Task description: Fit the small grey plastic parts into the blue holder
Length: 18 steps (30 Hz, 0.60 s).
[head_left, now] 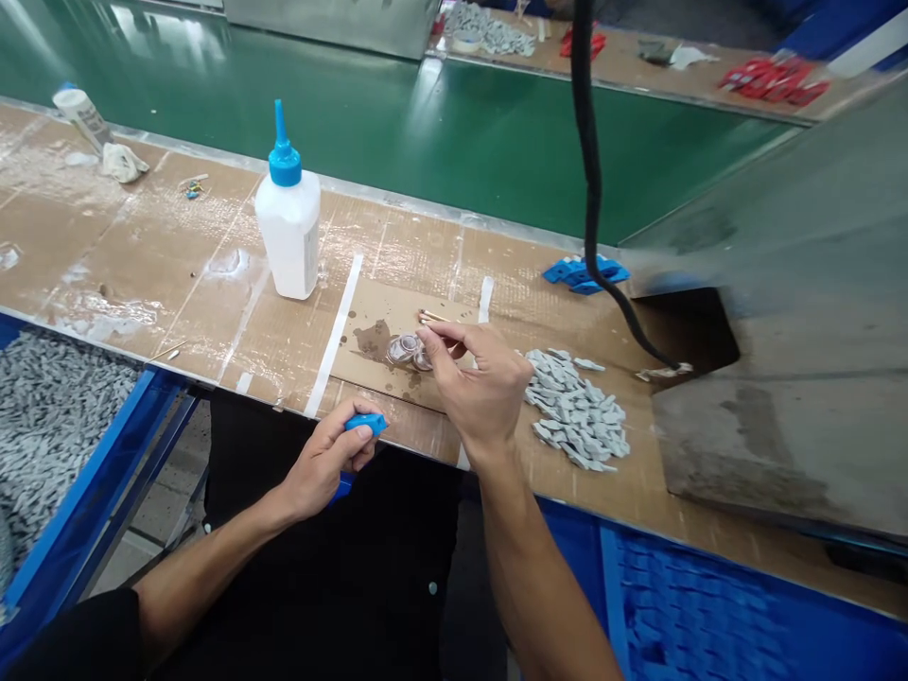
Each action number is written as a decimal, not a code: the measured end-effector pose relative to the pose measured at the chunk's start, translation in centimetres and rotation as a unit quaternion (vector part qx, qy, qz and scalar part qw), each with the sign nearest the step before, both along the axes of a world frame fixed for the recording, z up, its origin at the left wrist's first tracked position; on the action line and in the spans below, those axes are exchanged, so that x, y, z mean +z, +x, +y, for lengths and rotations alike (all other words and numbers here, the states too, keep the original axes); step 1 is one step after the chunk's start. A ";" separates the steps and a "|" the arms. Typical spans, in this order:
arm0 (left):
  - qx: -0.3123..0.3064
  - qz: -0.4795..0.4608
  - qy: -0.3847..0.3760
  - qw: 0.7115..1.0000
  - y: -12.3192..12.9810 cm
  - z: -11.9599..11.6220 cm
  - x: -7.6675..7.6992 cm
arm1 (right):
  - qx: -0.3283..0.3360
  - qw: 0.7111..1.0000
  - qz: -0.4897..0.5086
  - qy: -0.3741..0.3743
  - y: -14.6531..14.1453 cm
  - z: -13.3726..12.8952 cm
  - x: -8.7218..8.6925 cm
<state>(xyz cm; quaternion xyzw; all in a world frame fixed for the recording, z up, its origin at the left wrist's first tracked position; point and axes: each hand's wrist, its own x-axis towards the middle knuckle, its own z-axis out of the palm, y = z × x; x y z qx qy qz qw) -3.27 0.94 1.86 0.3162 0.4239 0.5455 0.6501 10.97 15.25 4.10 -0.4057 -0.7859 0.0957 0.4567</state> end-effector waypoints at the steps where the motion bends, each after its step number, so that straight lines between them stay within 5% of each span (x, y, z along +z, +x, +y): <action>1: -0.001 0.000 0.000 1.000 0.0 0.0 0.0 | 0.001 1.000 -0.004 0.002 0.0 0.0 0.0; 18: -0.004 -0.034 -0.017 0.999 0.1 -0.1 -0.4 | 0.007 1.000 -0.007 0.010 -0.3 0.0 -0.1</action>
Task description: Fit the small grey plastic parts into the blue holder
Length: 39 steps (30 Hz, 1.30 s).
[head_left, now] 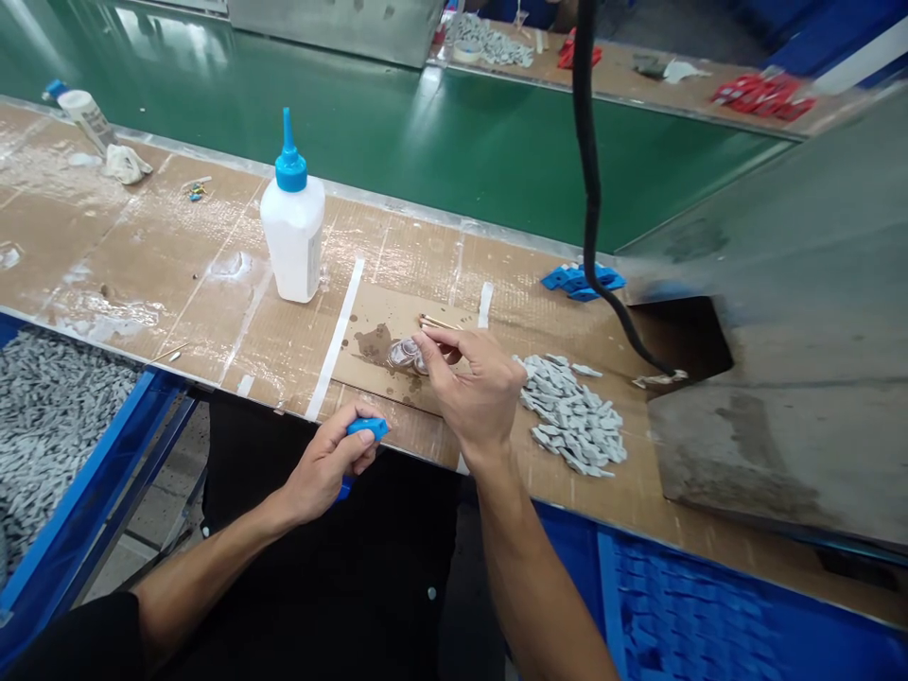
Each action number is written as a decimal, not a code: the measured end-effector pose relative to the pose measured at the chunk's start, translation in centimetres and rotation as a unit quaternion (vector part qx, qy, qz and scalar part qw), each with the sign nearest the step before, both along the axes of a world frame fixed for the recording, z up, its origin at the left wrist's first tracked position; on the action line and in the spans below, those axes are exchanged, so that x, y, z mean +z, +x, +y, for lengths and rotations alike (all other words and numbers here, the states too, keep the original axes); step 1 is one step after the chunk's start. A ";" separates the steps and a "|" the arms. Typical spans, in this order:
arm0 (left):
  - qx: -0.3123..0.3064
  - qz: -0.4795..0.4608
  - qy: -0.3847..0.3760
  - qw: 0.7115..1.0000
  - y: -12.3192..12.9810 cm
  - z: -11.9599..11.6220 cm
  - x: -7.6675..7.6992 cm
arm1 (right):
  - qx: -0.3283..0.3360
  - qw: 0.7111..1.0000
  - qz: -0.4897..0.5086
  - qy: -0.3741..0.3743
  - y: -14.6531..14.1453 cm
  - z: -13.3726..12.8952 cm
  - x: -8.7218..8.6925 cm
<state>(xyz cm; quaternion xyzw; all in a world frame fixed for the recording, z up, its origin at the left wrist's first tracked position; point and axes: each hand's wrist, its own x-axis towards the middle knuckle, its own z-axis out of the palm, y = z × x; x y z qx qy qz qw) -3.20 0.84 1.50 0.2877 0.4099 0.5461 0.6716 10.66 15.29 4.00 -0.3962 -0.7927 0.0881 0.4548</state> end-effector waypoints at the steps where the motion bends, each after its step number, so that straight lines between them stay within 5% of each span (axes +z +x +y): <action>1: 0.001 -0.001 -0.001 1.000 0.0 0.0 0.1 | -0.002 1.000 0.009 -0.004 0.0 -0.2 0.1; 7: 0.006 0.013 0.014 1.000 -0.2 0.2 0.5 | -0.013 0.996 0.077 -0.049 0.6 -1.5 1.0; 14: 0.010 0.048 0.011 0.999 -0.3 0.5 0.5 | 0.018 0.999 0.012 0.049 0.4 -0.2 0.3; 20: 0.009 0.037 0.005 0.999 -0.1 0.3 0.5 | 0.031 0.998 -0.002 0.056 0.1 0.3 -0.4; 30: 0.021 0.046 0.013 0.999 -0.4 0.5 0.5 | -0.019 0.986 0.147 -0.081 0.9 -2.8 1.2; 39: 0.017 0.058 0.028 0.998 -0.1 0.9 1.0 | 0.038 0.944 0.246 -0.218 1.4 -8.0 1.5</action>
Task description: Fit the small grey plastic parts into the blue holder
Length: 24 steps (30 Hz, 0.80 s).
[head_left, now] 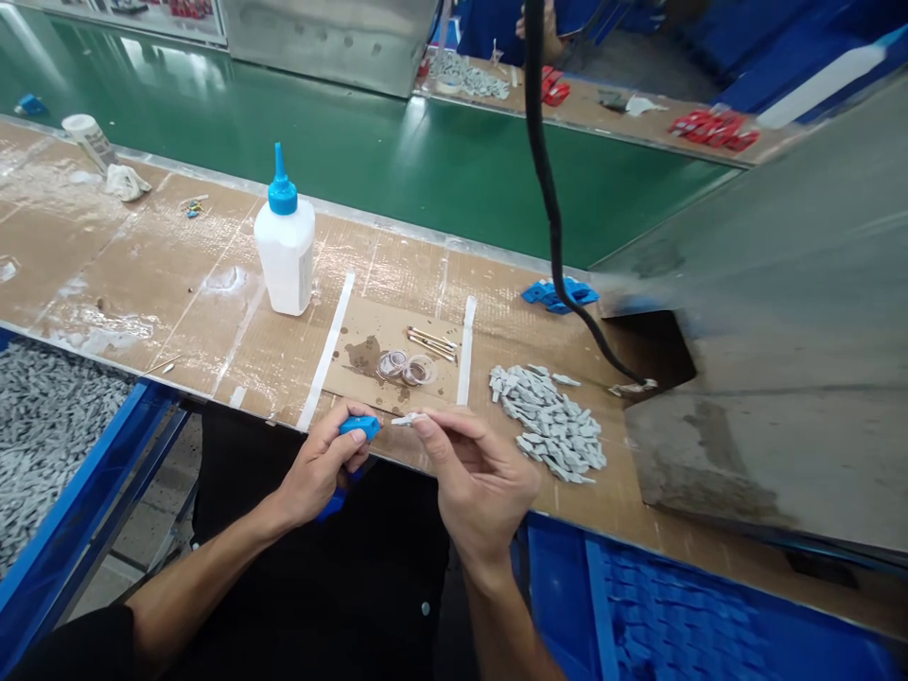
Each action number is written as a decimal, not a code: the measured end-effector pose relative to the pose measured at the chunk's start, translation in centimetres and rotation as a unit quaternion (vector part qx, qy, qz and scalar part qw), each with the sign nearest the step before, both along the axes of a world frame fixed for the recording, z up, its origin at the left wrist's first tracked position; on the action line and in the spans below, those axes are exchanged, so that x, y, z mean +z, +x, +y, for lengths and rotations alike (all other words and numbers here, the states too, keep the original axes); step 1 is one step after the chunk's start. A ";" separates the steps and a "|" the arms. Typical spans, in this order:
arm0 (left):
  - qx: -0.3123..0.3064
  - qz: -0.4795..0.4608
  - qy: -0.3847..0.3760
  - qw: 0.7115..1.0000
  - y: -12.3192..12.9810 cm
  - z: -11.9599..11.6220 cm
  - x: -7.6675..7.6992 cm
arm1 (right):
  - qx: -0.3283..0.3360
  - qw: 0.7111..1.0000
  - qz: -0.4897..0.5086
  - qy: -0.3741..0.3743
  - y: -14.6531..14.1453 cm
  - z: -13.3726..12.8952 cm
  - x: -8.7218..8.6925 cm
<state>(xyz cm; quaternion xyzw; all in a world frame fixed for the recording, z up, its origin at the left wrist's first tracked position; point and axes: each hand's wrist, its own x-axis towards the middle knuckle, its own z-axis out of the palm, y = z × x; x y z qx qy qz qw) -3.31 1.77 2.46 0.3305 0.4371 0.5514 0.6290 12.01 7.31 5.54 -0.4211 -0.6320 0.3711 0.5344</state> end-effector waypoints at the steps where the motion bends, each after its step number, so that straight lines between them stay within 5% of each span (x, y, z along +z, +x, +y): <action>1: -0.002 0.000 -0.002 1.000 0.1 0.0 0.2 | 0.009 1.000 0.006 -0.008 0.0 -0.3 -0.1; 9: -0.002 -0.001 0.014 1.000 0.5 0.2 0.7 | 0.043 0.998 0.030 -0.041 -0.6 -0.8 -0.7; 13: -0.005 0.100 0.037 0.994 0.1 -0.3 0.6 | 0.055 0.995 0.040 -0.069 -0.5 -1.2 -1.2; 19: 0.009 0.315 0.147 0.938 -2.0 -1.1 1.4 | 0.136 0.989 0.001 -0.059 0.7 -1.6 -0.6; 24: -0.038 0.351 0.228 0.907 -2.7 -1.5 2.0 | 0.180 0.983 -0.032 0.028 1.1 -2.2 1.1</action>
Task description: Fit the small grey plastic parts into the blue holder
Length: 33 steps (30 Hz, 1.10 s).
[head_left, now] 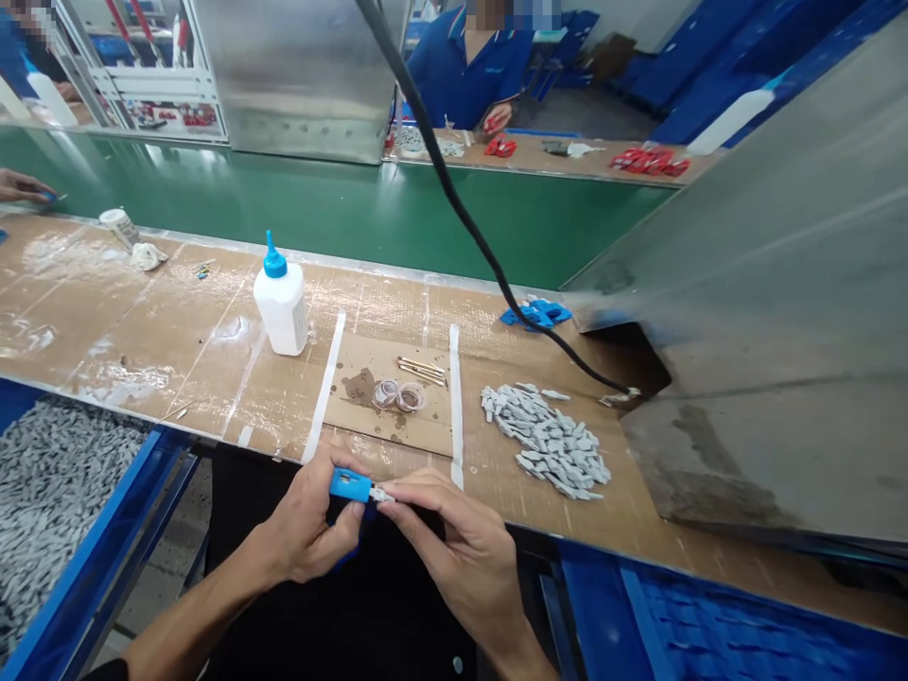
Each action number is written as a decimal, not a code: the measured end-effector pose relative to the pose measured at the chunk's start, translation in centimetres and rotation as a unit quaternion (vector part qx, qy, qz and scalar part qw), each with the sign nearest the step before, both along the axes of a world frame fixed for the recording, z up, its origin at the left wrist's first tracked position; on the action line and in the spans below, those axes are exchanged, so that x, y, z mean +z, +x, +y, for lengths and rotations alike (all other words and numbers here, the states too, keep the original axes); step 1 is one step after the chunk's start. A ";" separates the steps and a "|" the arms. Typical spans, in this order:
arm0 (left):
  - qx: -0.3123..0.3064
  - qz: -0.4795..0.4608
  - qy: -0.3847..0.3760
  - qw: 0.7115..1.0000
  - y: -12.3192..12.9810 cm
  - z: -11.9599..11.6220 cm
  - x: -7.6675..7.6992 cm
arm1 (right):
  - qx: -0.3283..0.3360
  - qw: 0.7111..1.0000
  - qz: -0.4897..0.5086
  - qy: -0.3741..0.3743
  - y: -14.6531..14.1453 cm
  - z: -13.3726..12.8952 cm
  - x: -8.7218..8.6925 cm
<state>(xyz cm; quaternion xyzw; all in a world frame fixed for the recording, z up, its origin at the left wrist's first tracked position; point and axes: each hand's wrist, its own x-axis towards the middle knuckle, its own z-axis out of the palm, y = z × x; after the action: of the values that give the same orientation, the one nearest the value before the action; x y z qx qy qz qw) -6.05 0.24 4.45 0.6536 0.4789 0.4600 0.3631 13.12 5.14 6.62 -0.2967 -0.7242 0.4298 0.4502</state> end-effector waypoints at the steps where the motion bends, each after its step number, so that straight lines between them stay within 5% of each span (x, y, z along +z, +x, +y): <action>1: -0.007 -0.006 0.006 1.000 0.1 -0.1 0.1 | 0.004 1.000 0.006 0.011 0.0 -0.2 0.2; 21: -0.038 -0.065 0.022 0.997 1.5 -1.0 -1.6 | -0.015 0.996 0.058 0.063 0.0 -2.6 -1.2; 27: -0.022 0.031 0.018 0.999 1.1 -0.6 -1.3 | -0.030 0.998 0.038 0.047 0.1 -1.8 -1.9; 30: 0.040 -0.007 0.036 0.999 1.8 -0.5 -1.9 | -0.015 0.995 0.033 0.096 1.3 -0.4 -1.2; 33: 0.040 -0.056 0.029 0.997 3.0 -0.3 -2.5 | -0.030 0.988 0.032 0.150 4.1 1.5 0.7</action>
<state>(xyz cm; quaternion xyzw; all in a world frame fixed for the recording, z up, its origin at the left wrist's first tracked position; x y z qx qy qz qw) -3.08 -0.05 1.96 0.6173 0.4703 0.5236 0.3516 17.21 6.63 7.37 -0.2335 -0.7564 0.3116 0.5255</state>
